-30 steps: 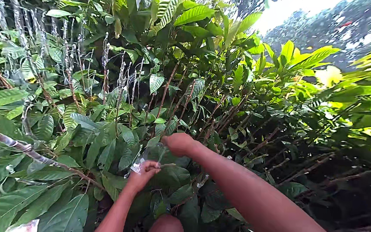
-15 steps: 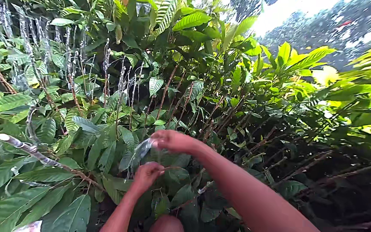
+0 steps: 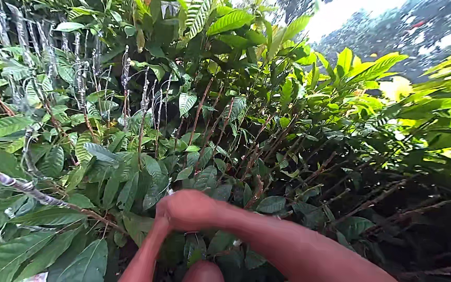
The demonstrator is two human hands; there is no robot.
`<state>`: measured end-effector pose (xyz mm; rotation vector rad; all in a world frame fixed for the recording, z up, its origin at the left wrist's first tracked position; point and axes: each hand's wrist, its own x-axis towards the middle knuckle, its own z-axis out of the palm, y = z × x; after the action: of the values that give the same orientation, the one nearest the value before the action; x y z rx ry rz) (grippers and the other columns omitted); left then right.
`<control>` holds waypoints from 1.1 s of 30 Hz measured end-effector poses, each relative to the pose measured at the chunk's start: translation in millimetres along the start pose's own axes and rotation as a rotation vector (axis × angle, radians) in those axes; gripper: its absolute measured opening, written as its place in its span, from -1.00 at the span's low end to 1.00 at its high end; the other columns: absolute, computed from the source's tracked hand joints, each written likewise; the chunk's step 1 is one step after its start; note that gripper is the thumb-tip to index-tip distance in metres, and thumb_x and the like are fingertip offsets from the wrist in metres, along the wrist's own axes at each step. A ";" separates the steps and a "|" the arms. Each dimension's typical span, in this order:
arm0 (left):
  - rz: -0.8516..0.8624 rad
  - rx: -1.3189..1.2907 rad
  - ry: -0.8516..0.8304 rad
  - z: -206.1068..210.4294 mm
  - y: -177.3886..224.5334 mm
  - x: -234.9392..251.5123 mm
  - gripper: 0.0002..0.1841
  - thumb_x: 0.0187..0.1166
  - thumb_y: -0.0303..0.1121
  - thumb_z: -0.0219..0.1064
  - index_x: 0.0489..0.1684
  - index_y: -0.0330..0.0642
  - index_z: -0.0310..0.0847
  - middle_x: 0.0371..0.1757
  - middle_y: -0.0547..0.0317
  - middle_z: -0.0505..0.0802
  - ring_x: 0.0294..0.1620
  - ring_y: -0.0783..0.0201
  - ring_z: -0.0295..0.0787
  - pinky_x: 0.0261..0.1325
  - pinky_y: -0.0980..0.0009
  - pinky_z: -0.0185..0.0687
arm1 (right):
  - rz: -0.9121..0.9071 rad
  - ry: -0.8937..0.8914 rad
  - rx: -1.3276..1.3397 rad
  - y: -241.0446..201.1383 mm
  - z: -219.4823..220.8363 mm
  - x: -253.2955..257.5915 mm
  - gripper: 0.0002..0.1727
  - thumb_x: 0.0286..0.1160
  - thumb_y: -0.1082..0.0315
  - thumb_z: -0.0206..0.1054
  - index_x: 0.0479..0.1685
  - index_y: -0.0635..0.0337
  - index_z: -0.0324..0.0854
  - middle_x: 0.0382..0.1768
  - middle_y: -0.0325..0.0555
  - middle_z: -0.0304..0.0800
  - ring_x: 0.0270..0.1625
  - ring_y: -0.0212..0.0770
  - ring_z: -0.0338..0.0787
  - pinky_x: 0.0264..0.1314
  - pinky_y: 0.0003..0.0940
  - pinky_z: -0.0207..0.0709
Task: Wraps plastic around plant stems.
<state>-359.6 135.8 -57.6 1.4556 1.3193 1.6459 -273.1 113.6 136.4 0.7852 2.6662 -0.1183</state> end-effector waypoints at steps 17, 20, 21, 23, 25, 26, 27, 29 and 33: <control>0.084 0.125 -0.127 9.8 33.7 -18.1 -0.67 0.67 -0.23 0.28 -0.05 -0.37 0.79 -0.07 -0.11 0.87 -0.02 0.14 0.79 0.22 0.18 0.64 | 0.114 -0.021 -0.010 90.6 6.0 -13.3 -0.65 0.62 0.43 0.36 0.36 0.12 0.64 0.03 0.14 0.86 0.08 0.18 0.85 0.11 0.26 0.68; -0.066 -0.068 0.102 -19.6 27.6 -17.2 -0.82 0.59 -0.41 0.42 -0.14 -0.41 0.78 -0.27 -0.06 0.88 -0.29 0.24 0.82 -0.01 0.25 0.76 | 0.144 0.035 -0.111 134.7 57.2 -5.7 -0.79 0.59 0.29 0.43 0.11 0.09 0.78 -0.09 0.24 0.87 0.03 0.43 0.82 0.05 0.63 0.52; -0.064 -0.142 0.160 -17.3 22.7 -14.2 -0.86 0.56 -0.45 0.45 -0.16 -0.40 0.77 -0.34 -0.02 0.87 -0.38 0.29 0.80 -0.12 0.29 0.78 | 0.146 0.086 -0.117 126.5 64.5 -11.8 -0.81 0.58 0.27 0.45 0.05 0.10 0.78 -0.18 0.23 0.87 -0.07 0.43 0.84 -0.04 0.65 0.53; -0.067 -0.213 0.173 -6.5 19.9 -8.8 -0.87 0.56 -0.48 0.46 -0.13 -0.39 0.76 -0.35 0.01 0.86 -0.38 0.31 0.78 -0.17 0.31 0.77 | 0.029 0.201 -0.130 77.7 68.2 -25.3 -0.74 0.55 0.32 0.42 0.17 0.10 0.76 -0.38 0.22 0.82 -0.36 0.39 0.82 -0.33 0.58 0.55; 0.041 -0.114 0.064 6.3 20.2 -5.9 -0.90 0.52 -0.53 0.44 -0.16 -0.40 0.80 -0.23 -0.06 0.88 -0.19 0.17 0.83 0.01 0.11 0.75 | -0.079 0.239 -0.038 29.8 52.8 -28.4 -0.66 0.54 0.35 0.31 0.26 0.08 0.75 -0.49 0.02 0.76 -0.55 0.07 0.73 -0.52 0.20 0.57; 0.095 -0.005 -0.038 10.7 20.2 -6.3 -0.88 0.54 -0.50 0.41 -0.14 -0.37 0.82 -0.16 -0.07 0.89 -0.09 0.10 0.84 0.08 0.02 0.73 | -0.025 0.177 0.098 20.5 33.1 -25.4 -0.68 0.64 0.42 0.29 0.30 0.15 0.73 -0.38 0.00 0.82 -0.48 -0.07 0.76 -0.43 0.01 0.65; 0.119 0.093 -0.140 13.2 21.6 -8.7 -0.85 0.60 -0.44 0.38 -0.09 -0.33 0.82 -0.11 -0.06 0.90 -0.02 0.08 0.84 0.12 -0.02 0.70 | 0.090 0.119 0.222 21.6 12.8 -20.9 -0.65 0.70 0.53 0.20 0.41 0.24 0.62 -0.16 0.07 0.86 -0.32 -0.13 0.79 -0.28 -0.16 0.67; 0.244 0.153 -0.134 12.8 12.7 -13.1 -0.87 0.58 -0.44 0.38 -0.19 -0.31 0.82 -0.20 0.00 0.88 -0.12 0.13 0.83 0.02 0.05 0.72 | 0.251 0.079 0.163 56.9 2.1 -10.7 -0.55 0.74 0.57 0.14 0.58 0.32 0.39 0.25 0.22 0.76 0.09 0.04 0.80 0.08 -0.02 0.65; 0.174 0.048 0.023 -24.4 1.3 -15.8 -0.83 0.62 -0.42 0.40 -0.01 -0.33 0.78 -0.06 -0.03 0.89 -0.10 0.17 0.87 0.08 0.11 0.82 | 0.212 0.199 -0.112 68.7 52.9 -11.1 -0.68 0.67 0.33 0.33 0.29 0.25 0.67 -0.10 0.33 0.84 -0.02 0.42 0.83 0.01 0.53 0.58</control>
<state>-378.7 114.1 -60.6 1.6245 1.2833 1.7557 -210.8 156.3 92.4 1.0867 2.7213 0.1707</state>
